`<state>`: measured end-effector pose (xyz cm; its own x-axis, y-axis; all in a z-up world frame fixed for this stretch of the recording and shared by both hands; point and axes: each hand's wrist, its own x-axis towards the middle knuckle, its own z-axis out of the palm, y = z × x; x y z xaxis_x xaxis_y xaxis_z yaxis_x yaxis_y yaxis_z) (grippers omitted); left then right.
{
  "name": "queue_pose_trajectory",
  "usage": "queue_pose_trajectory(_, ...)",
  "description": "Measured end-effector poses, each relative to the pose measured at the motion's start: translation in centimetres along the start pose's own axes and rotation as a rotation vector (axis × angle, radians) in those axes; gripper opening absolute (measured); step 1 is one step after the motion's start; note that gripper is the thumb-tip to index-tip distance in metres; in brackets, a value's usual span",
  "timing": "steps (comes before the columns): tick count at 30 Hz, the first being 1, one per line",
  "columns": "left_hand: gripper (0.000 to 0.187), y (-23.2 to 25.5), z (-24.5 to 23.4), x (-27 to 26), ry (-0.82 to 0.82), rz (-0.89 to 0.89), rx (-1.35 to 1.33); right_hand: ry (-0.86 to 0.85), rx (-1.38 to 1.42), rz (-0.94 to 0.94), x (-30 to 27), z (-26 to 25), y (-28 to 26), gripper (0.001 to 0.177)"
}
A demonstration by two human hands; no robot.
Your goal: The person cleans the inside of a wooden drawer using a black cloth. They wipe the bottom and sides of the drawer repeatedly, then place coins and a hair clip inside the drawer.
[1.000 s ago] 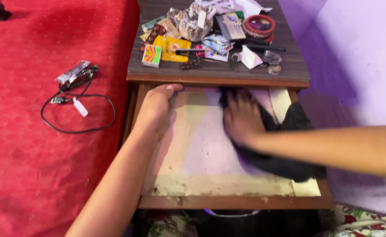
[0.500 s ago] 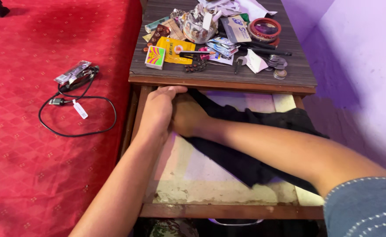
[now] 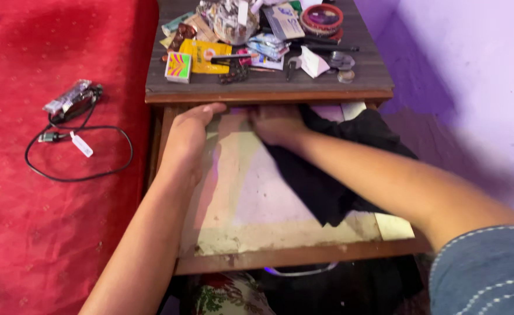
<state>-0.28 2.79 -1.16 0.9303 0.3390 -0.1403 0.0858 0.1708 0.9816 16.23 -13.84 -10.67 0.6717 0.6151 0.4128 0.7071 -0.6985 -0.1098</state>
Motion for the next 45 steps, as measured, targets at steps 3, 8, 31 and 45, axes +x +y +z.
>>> queue_pose_trajectory(3, 0.038, -0.3, -0.3, 0.0, 0.018, -0.061, -0.044, 0.078, -0.155, 0.030, -2.1, -2.2, 3.6, 0.050)
queue_pose_trajectory(8, 0.043, -1.6, -1.2, 0.9, -0.044, -0.245, -0.256, -0.129, -0.148, 0.365, -2.9, -5.2, 6.7, 0.048)
queue_pose_trajectory(31, 0.050, -2.2, -0.2, -0.4, -0.275, -0.405, -0.210, -1.082, -0.058, 0.188, -13.6, -23.2, -4.6, 0.079)
queue_pose_trajectory(45, 0.050, -1.4, -0.1, 1.0, -0.269, -0.289, -0.252, -0.492, -0.208, -0.145, -4.7, -13.9, 3.3, 0.084)
